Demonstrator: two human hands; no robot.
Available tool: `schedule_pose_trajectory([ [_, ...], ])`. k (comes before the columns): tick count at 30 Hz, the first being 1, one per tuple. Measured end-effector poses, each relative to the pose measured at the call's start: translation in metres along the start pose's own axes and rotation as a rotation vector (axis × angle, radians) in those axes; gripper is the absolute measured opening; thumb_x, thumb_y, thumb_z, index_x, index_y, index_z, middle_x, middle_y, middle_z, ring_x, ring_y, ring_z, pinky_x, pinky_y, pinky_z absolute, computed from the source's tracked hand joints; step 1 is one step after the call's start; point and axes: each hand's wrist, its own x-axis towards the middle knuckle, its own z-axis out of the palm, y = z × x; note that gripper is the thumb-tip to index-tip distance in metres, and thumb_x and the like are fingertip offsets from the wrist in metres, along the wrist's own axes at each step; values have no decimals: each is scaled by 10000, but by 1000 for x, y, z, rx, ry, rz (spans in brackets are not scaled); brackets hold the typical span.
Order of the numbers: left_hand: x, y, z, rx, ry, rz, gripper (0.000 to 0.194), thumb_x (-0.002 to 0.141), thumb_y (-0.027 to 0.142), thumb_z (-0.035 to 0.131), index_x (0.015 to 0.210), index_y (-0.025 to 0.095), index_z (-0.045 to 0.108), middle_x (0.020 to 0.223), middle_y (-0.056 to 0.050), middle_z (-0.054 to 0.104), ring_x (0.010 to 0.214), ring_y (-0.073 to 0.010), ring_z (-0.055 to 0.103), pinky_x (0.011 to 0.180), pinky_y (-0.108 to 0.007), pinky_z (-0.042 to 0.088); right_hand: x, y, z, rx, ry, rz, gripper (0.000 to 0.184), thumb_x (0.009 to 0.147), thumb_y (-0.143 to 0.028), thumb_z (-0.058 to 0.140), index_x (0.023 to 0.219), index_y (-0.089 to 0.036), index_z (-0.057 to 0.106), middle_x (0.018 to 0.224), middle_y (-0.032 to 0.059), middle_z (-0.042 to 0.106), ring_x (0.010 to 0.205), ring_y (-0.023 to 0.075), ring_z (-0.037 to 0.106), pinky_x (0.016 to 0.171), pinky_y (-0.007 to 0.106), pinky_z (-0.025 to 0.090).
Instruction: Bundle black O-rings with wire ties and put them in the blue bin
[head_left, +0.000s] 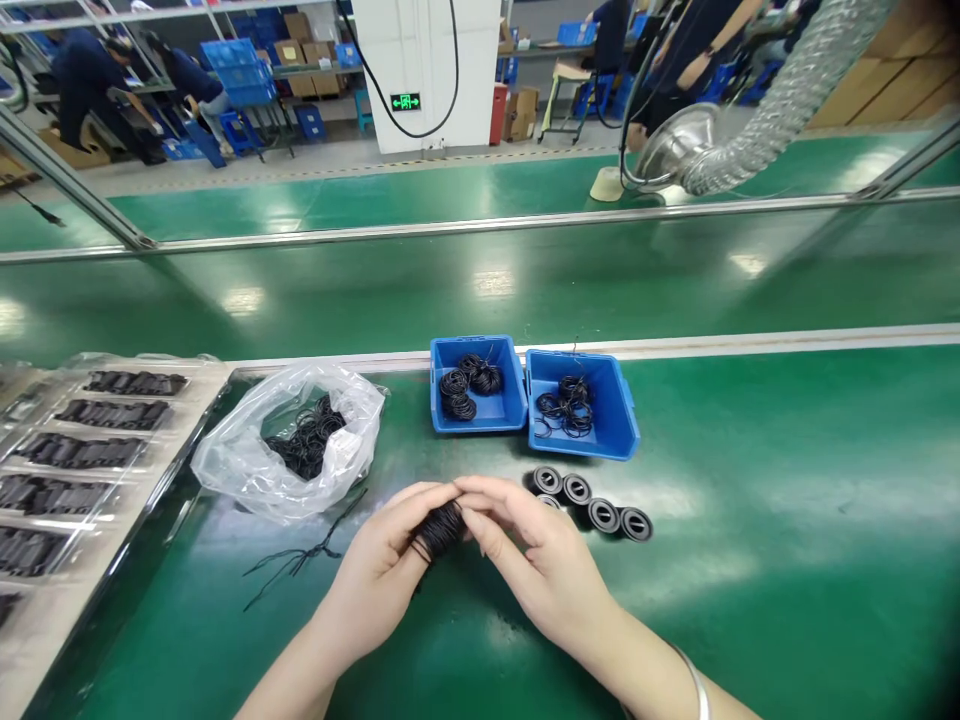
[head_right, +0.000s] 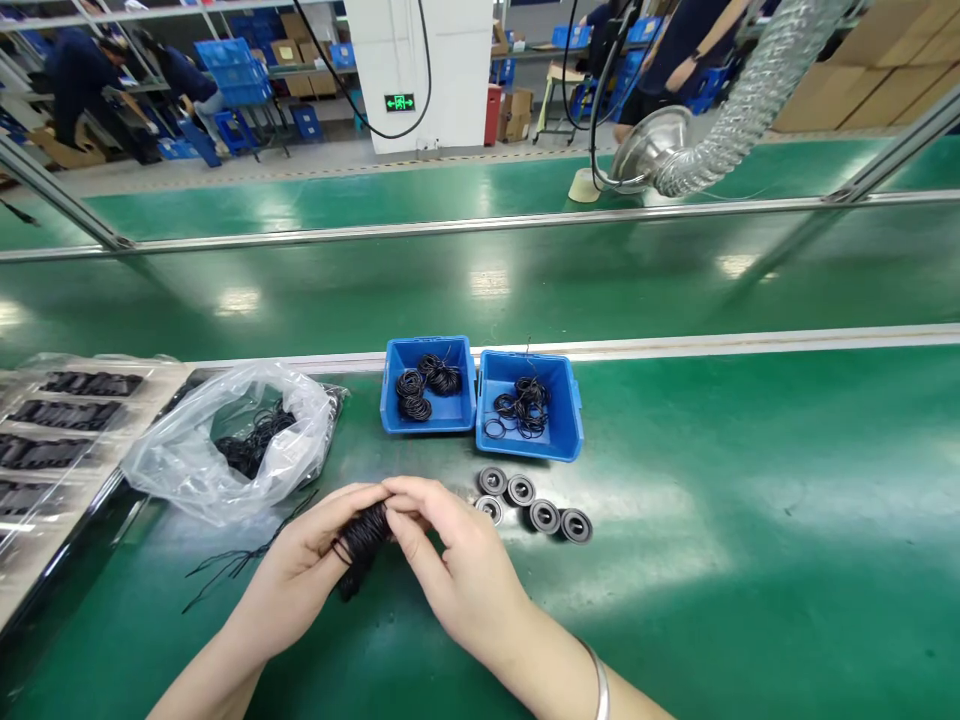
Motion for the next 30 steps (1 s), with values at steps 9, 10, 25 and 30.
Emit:
schedule_pose_trajectory([
  [9,2,-4,2,118,72,-16,443,894,142,586,1289,323,675,1196,-37,749,1102,-244,687,993,-359,520,2,-1,3,206,25,201,163,882,-232,691,1043,-220,665,890,23,707,767,158,686,731,286,596],
  [10,2,-4,2,112,76,-29,427,886,151,604,1267,322,690,1183,-33,758,1089,-246,696,992,-361,522,2,0,3,212,23,213,164,880,-234,695,1042,-221,667,888,21,704,768,157,682,735,285,593],
  [25,3,-3,0,118,68,53,345,879,139,630,1161,293,755,1032,-41,789,944,-229,729,863,-308,560,1,-1,6,372,-41,294,211,848,-195,746,1037,-236,663,895,6,687,753,126,645,736,254,560],
  [30,4,-1,-4,178,113,135,289,885,131,623,1089,277,766,998,-35,783,931,-205,723,855,-284,559,3,0,6,483,-10,260,163,860,-202,739,1008,-237,681,957,5,588,693,92,617,678,237,548],
])
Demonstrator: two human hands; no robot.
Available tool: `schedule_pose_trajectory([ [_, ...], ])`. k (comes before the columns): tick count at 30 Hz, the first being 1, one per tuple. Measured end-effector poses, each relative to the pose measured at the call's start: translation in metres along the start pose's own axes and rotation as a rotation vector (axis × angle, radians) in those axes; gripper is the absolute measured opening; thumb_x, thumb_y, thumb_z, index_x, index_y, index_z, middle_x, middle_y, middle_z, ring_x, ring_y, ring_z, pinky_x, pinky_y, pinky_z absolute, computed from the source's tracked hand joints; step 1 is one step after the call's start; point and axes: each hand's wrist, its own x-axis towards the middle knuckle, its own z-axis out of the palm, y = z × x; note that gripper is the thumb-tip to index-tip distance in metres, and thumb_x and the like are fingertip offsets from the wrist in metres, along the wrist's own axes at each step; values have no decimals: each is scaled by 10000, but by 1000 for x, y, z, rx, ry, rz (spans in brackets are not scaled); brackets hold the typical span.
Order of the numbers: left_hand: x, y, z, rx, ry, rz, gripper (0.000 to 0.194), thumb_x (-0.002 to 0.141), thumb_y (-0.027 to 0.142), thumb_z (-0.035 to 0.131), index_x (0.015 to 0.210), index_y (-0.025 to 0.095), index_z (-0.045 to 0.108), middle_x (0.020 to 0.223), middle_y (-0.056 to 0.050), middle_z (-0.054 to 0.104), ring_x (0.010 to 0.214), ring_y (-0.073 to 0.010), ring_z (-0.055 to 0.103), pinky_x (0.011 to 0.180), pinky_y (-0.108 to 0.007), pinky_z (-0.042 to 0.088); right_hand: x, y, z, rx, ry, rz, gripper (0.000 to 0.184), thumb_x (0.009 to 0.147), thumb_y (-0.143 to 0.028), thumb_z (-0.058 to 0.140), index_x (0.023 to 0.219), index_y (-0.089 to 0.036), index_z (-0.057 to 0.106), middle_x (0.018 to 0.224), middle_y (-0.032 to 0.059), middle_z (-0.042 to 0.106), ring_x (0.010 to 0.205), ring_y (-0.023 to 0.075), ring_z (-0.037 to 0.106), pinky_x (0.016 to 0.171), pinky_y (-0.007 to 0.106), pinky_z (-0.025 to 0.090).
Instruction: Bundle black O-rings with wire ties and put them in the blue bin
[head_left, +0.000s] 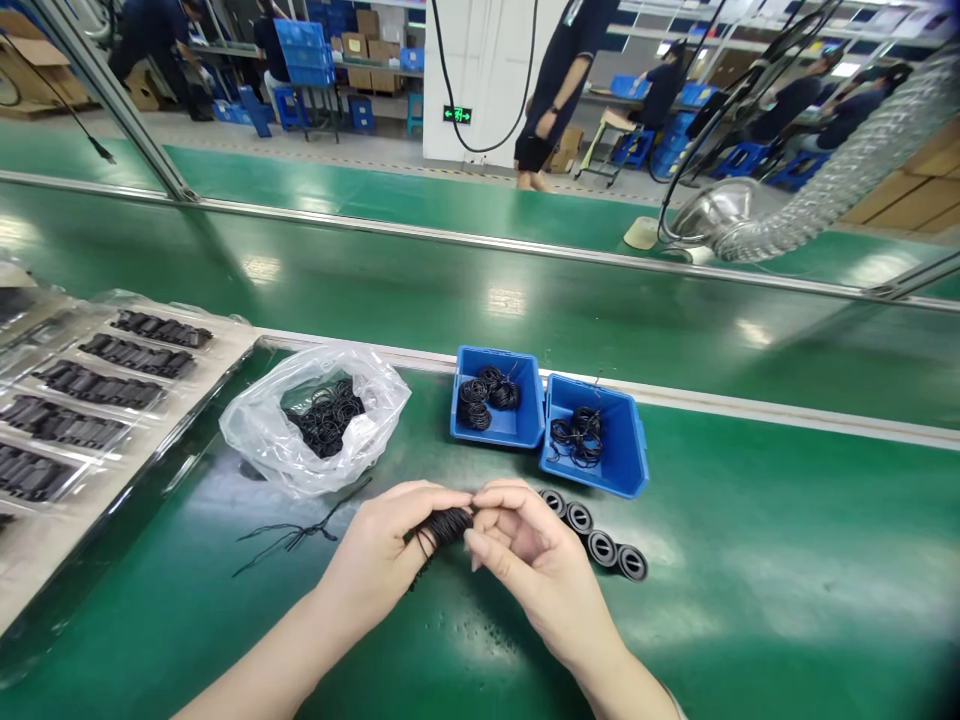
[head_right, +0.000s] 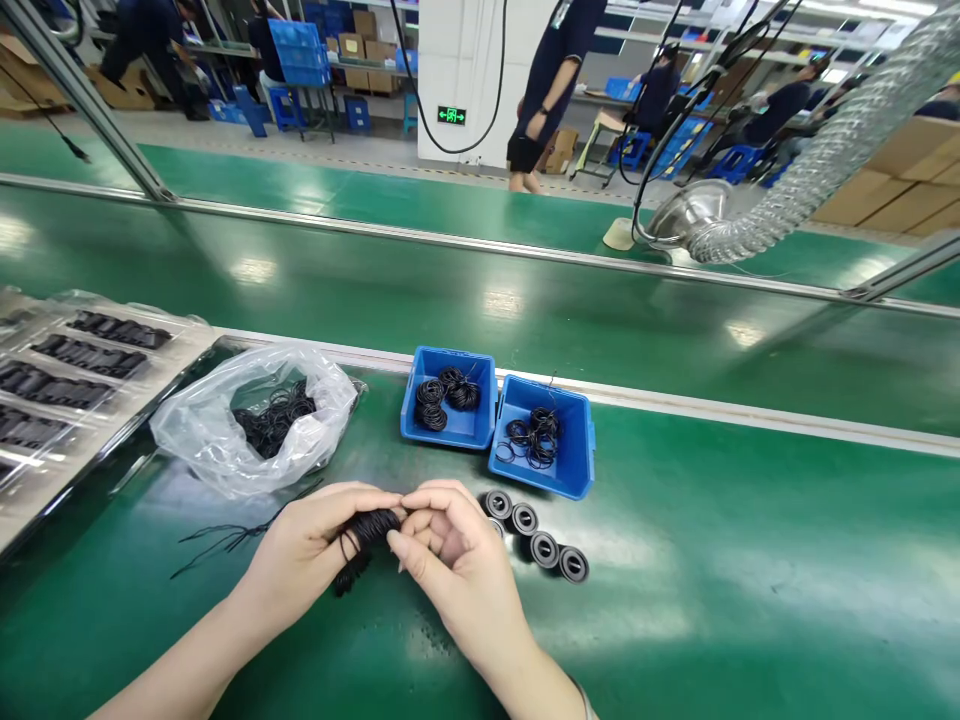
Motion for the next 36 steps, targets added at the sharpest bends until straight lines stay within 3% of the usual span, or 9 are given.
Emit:
schedule_pose_trajectory([
  [3,0,0,-2,-20,4,-42,242,894,134,618,1044,260,760,994,-33,764,929,-194,716,849,-282,558,2,0,-3,-13,-5,10,77,878,-252,723,945,-215,713,974,16,528,680,100,615,648,262,546],
  [7,-1,-1,-2,-79,-18,-70,202,904,142,625,1023,246,751,989,-29,743,916,-174,712,835,-265,554,2,-1,-5,-74,-46,72,94,875,-294,729,896,-203,733,861,-1,528,621,95,576,601,257,499],
  [11,0,-3,-2,-77,-50,26,206,912,133,629,1037,246,747,1010,-28,754,943,-162,707,854,-246,539,1,-3,-6,-109,-52,99,109,825,-294,782,849,-202,729,737,-29,527,585,82,503,549,224,417],
  [15,1,-5,-3,-54,-83,166,304,899,44,593,1087,233,738,993,-37,756,926,-149,706,844,-229,532,1,-4,-8,-106,-100,126,146,809,-312,795,807,-181,732,703,-24,570,561,87,532,541,230,423],
  [19,1,-5,-5,-66,-103,217,341,874,8,599,1088,232,743,956,-39,757,880,-144,711,798,-215,534,1,-6,-9,-24,-125,214,178,779,-308,824,756,-163,723,617,-21,634,500,80,548,504,211,417],
  [26,2,-5,-4,-179,-121,195,222,912,112,606,1037,227,750,919,-47,755,844,-161,714,776,-248,539,1,-9,-6,161,-114,314,226,717,-332,867,687,-144,745,608,23,703,456,93,585,453,201,435],
  [34,3,-3,-5,-239,-116,123,181,916,153,618,1013,226,753,899,-48,743,829,-178,710,765,-272,538,1,-7,-7,128,-165,276,353,857,-408,741,648,-124,758,546,38,672,453,101,572,492,232,461],
  [36,3,-3,-6,-237,-116,111,183,914,155,619,1015,224,755,907,-51,741,840,-184,710,772,-279,538,0,-6,-8,129,-153,262,272,834,-389,769,733,-136,782,581,34,693,470,104,591,506,232,479],
])
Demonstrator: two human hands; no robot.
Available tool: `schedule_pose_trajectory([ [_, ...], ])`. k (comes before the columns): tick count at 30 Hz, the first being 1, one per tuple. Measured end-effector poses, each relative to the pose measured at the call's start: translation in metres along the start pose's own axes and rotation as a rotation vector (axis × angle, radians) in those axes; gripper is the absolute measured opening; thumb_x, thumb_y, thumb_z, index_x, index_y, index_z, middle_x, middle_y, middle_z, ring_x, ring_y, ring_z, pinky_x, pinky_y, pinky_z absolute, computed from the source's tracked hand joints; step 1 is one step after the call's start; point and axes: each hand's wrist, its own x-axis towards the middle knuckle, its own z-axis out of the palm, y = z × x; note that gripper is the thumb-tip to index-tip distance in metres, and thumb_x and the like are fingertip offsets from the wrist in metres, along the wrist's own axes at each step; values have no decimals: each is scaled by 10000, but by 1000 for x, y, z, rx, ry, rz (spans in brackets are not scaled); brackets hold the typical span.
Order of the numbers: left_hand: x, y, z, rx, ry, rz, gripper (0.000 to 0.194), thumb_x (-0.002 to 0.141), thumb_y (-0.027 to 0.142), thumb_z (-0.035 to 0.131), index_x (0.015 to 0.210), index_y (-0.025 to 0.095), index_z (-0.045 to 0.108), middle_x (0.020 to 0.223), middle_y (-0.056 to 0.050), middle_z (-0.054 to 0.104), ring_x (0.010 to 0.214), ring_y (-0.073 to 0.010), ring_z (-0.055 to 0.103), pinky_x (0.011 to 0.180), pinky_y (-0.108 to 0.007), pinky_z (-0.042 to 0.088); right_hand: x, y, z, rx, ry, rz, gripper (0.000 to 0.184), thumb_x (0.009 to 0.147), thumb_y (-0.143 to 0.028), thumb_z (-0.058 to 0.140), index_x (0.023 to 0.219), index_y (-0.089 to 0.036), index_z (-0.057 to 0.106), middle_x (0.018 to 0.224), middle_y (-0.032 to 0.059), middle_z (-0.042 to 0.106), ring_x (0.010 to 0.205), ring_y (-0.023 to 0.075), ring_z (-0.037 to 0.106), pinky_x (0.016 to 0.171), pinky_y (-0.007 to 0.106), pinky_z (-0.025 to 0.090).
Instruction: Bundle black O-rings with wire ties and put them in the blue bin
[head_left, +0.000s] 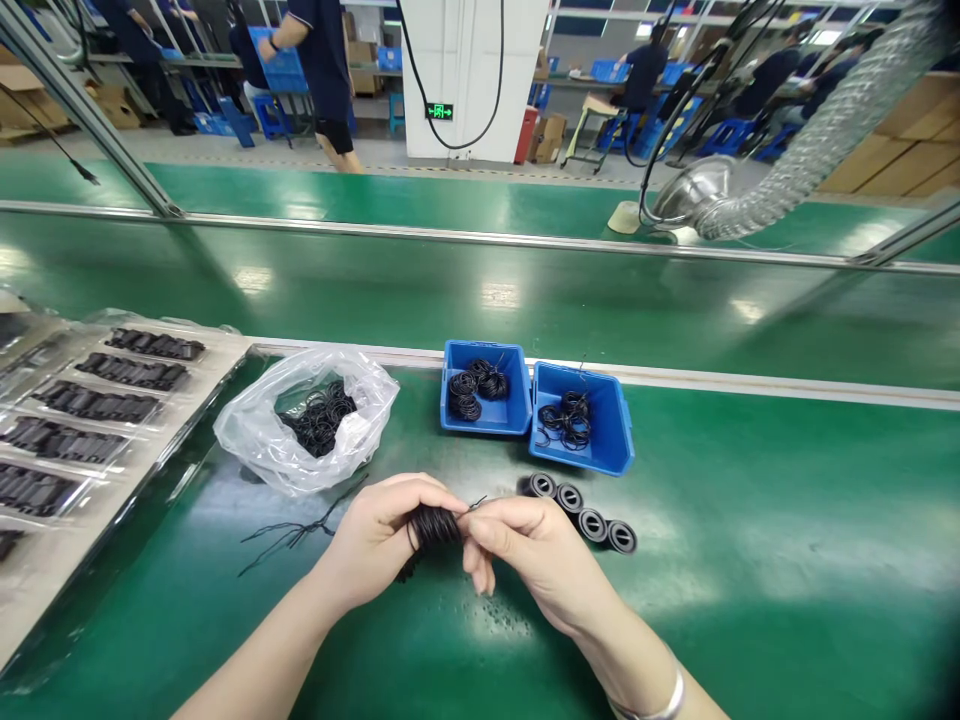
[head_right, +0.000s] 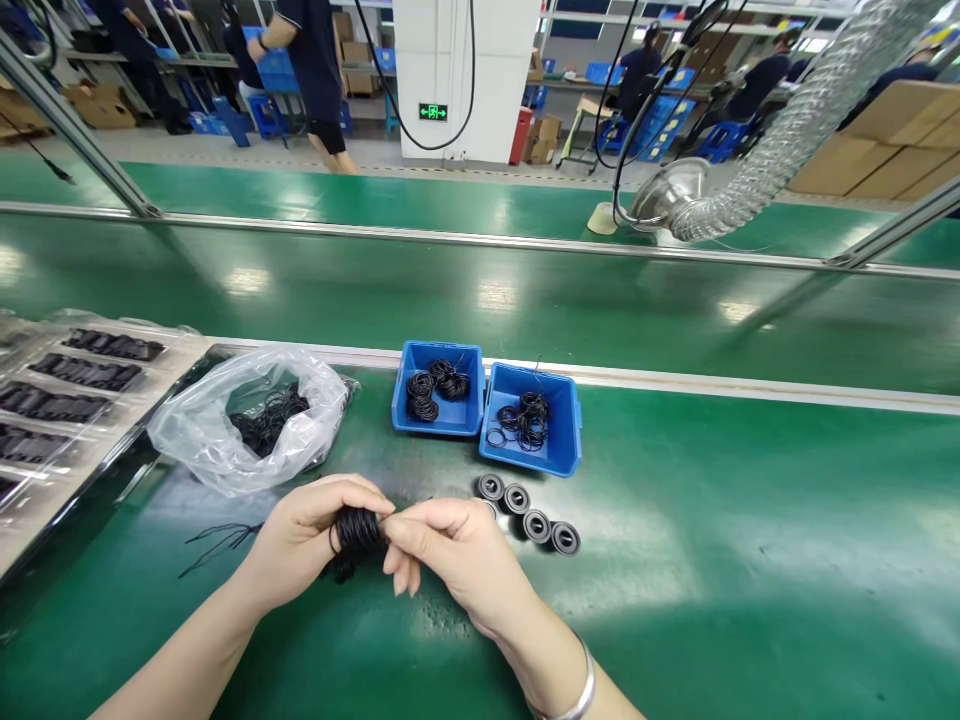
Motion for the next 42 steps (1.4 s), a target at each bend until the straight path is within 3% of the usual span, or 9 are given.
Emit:
schedule_pose_trajectory([
  [4,-1,0,0,9,-8,-13,195,911,144,617,1019,228,756,916,-49,745,844,-182,710,779,-278,534,-1,-1,1,15,23,8,170,726,-291,866,794,-161,782,626,9,711,497,98,614,525,218,501],
  [13,-1,3,1,-15,7,-4,160,908,177,640,996,221,767,893,-54,748,817,-187,713,750,-275,541,0,-3,2,72,-5,32,254,783,-366,814,709,-133,743,605,18,685,484,95,572,507,230,472],
  [25,0,2,0,114,39,113,223,905,123,626,1054,214,766,902,-71,767,827,-182,723,753,-262,558,-2,-3,0,-127,64,-88,202,848,-344,756,777,-155,745,653,10,669,523,99,567,552,243,455],
  [32,-3,0,2,135,69,176,240,918,155,627,1102,232,760,907,-73,772,819,-184,726,741,-267,573,-2,-7,3,62,13,-6,292,841,-352,760,645,-139,720,519,-9,604,485,93,495,538,246,401],
  [42,-2,6,3,104,112,196,235,927,196,640,1113,251,773,918,-80,788,826,-190,739,745,-267,592,1,-1,4,298,20,64,232,813,-339,790,753,-126,718,520,-36,540,449,72,430,462,217,325],
])
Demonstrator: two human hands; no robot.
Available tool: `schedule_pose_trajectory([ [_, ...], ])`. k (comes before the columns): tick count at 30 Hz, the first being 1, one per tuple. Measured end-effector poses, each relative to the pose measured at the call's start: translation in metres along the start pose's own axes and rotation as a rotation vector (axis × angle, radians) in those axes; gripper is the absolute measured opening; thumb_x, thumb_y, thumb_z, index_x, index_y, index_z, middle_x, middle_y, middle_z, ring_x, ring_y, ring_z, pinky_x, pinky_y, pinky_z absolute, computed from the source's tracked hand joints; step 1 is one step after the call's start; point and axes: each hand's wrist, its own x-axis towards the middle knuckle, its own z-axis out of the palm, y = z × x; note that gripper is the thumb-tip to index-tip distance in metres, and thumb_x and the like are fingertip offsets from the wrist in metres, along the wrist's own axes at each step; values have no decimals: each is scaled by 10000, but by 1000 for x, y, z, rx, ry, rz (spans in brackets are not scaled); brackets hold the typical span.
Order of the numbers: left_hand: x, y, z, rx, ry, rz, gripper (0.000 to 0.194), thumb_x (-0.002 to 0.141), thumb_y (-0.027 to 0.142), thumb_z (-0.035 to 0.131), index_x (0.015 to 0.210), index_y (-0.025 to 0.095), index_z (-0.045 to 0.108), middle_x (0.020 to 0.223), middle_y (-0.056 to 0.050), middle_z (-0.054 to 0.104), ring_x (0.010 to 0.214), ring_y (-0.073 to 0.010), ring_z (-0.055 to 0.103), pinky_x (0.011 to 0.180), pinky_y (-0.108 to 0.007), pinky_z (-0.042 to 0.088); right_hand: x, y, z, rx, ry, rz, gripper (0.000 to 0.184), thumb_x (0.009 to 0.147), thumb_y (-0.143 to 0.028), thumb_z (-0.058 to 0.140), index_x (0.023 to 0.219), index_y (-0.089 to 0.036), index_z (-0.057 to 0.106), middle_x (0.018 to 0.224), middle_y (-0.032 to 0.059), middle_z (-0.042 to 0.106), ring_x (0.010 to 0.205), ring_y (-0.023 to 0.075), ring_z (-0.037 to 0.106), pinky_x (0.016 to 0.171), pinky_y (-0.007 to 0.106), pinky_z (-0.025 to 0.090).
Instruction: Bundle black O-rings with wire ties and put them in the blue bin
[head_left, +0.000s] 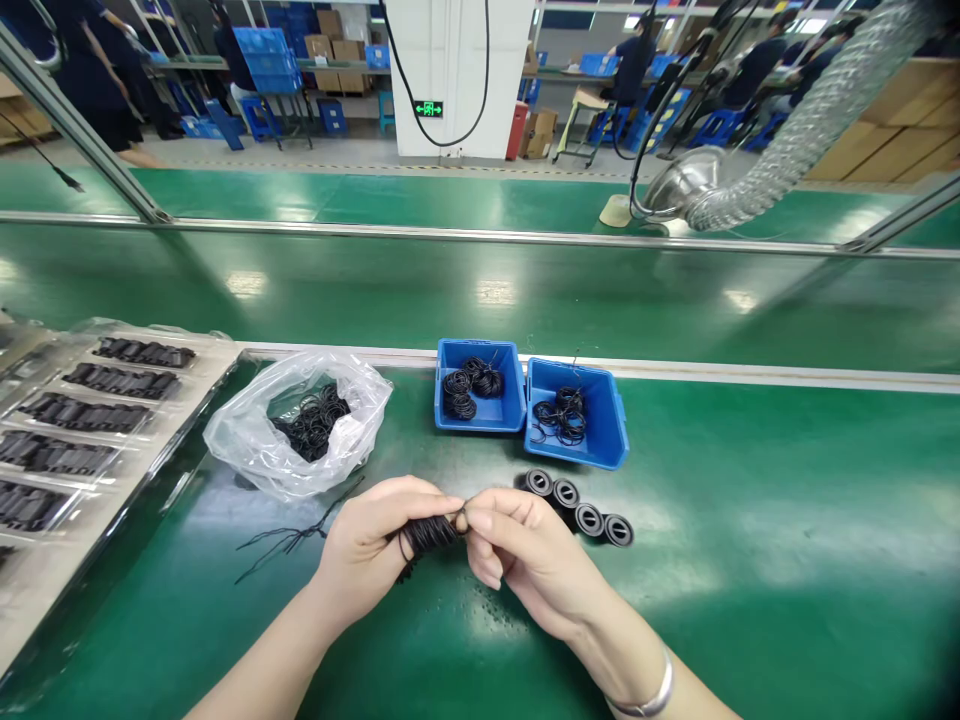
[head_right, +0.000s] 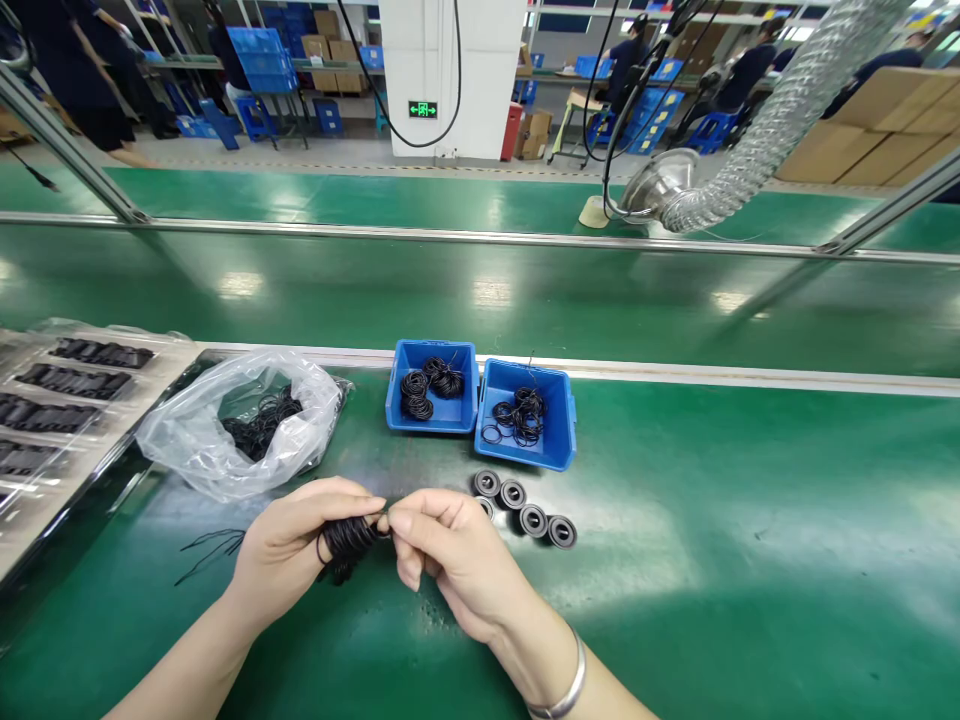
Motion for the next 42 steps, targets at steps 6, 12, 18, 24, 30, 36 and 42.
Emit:
schedule_pose_trajectory([
  [6,-3,-1,1,-228,68,-223,145,926,222,645,1000,201,768,1041,-104,757,897,-223,745,805,-339,628,2,-1,2,220,31,13,225,843,-297,771,743,-130,657,566,-58,476,467,49,363,435,172,343],
  [12,0,-2,3,-390,220,-411,122,919,226,658,1001,164,724,1008,-80,756,911,-225,753,791,-331,642,4,-2,-7,332,-34,1,168,911,-352,668,888,-197,608,690,-11,671,366,68,493,323,157,361],
  [18,-1,-3,4,-370,181,-481,123,912,224,667,1002,152,710,924,-69,776,820,-192,749,800,-328,638,5,-2,-5,334,-30,-32,177,887,-322,712,865,-173,620,844,61,738,604,120,666,479,178,518],
  [24,-2,-1,4,-375,181,-487,122,902,224,682,1003,164,718,938,-58,774,836,-187,752,784,-304,644,6,-1,-5,349,4,-15,168,869,-322,729,852,-165,670,861,52,731,690,129,680,614,221,553],
  [30,-1,0,6,-389,173,-498,130,902,252,687,984,158,722,939,-65,774,831,-192,754,785,-319,647,8,-1,-7,461,-12,-4,176,852,-323,719,834,-149,706,824,26,674,713,113,628,673,220,540],
  [36,-2,-2,6,-407,116,-503,127,913,239,676,1008,171,727,916,-54,782,816,-176,758,794,-283,633,6,-1,-6,372,18,-29,128,866,-257,744,798,-161,695,896,40,677,736,112,610,681,226,523],
  [42,-3,-3,3,-356,37,-411,144,927,221,646,1029,217,748,961,-46,737,801,-179,748,781,-305,625,5,-1,-3,76,52,-143,97,832,-257,782,794,-173,752,822,14,634,662,102,563,606,230,455],
])
